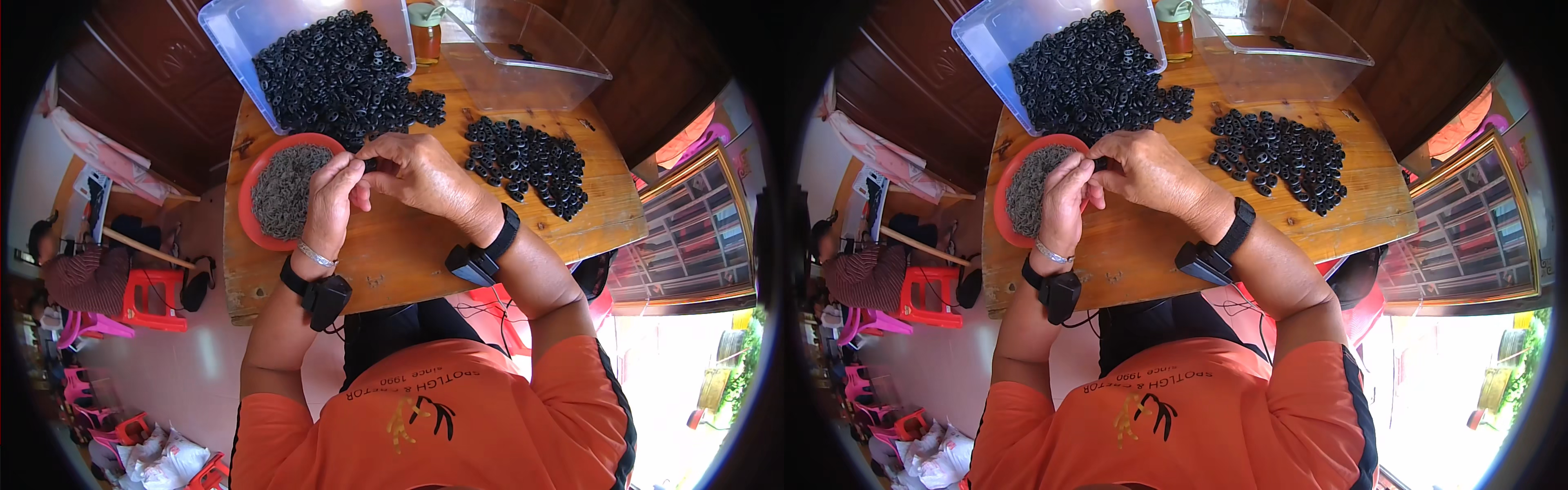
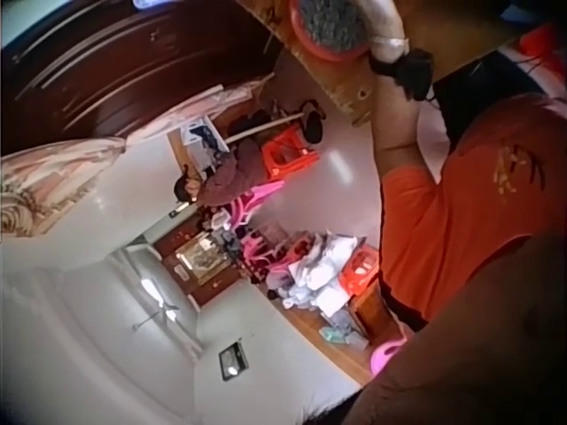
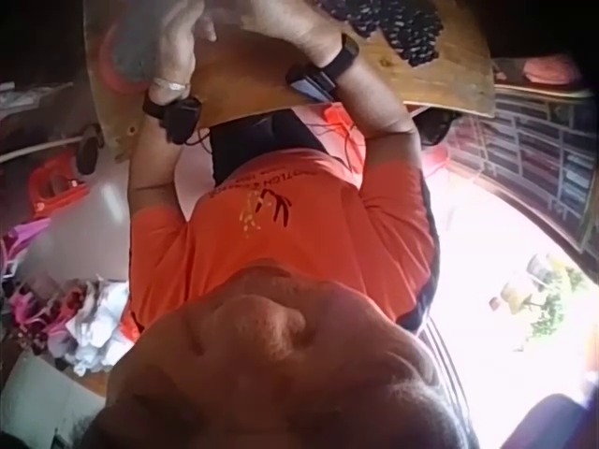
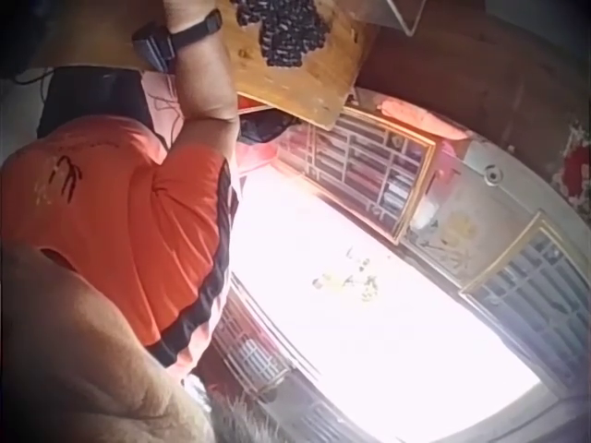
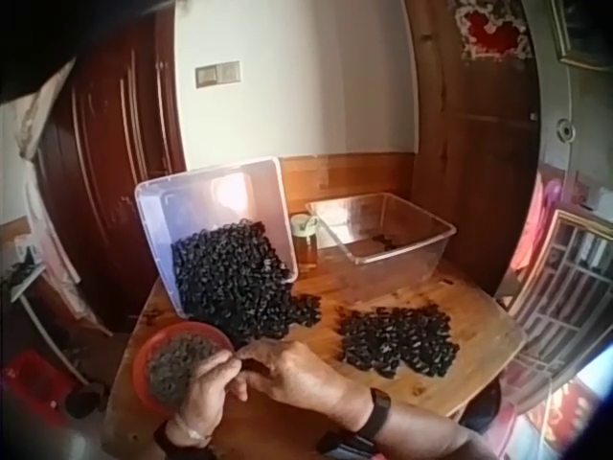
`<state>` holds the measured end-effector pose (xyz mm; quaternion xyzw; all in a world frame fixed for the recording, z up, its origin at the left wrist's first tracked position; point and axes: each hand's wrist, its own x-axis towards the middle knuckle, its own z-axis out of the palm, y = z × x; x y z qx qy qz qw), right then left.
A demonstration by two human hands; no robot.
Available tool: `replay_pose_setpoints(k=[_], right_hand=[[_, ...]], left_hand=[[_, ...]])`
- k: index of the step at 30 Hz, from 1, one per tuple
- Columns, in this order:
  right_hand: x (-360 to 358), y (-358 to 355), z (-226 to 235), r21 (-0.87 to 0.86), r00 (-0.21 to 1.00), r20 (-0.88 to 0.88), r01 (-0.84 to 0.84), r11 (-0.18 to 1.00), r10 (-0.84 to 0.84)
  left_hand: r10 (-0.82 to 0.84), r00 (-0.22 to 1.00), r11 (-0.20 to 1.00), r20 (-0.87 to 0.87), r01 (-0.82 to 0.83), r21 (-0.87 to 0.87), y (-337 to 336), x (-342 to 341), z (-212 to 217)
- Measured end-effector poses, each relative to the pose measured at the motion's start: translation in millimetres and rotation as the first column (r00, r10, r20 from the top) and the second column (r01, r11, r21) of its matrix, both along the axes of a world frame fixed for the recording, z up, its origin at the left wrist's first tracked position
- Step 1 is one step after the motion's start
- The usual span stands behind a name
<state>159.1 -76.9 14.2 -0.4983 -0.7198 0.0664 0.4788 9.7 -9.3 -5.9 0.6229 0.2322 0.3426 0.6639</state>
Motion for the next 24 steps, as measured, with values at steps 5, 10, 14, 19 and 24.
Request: replay_pose_setpoints(k=[5,10,14,19,24], right_hand=[[-0.3,-0.9,0.8,-0.001,1.0,0.022,0.009,1.0,-0.009],[-0.8,-0.6,2.0,-0.005,1.0,0.01,-0.008,1.0,0.008],[0.4,-1.2,2.7,0.01,1.0,0.018,-0.022,1.0,0.022],[4.3,-0.9,1.6,0.051,0.998,0.058,-0.041,0.998,0.038],[6.0,0.8,0.2,-0.006,0.997,0.053,-0.062,0.998,0.062]], left_hand=[[0.006,1.0,0.999,0.0,-0.006,-0.038,0.9,-1.4,2.8],[-0.02,0.999,0.998,0.026,0.022,-0.059,3.6,-3.5,0.5],[-0.032,0.999,0.997,0.042,0.035,-0.067,3.3,-2.8,0.8],[-0.045,0.997,0.997,0.057,0.048,-0.056,2.6,-1.5,-0.3],[-0.029,0.997,0.995,0.066,0.035,-0.091,-1.5,-1.5,1.4]])
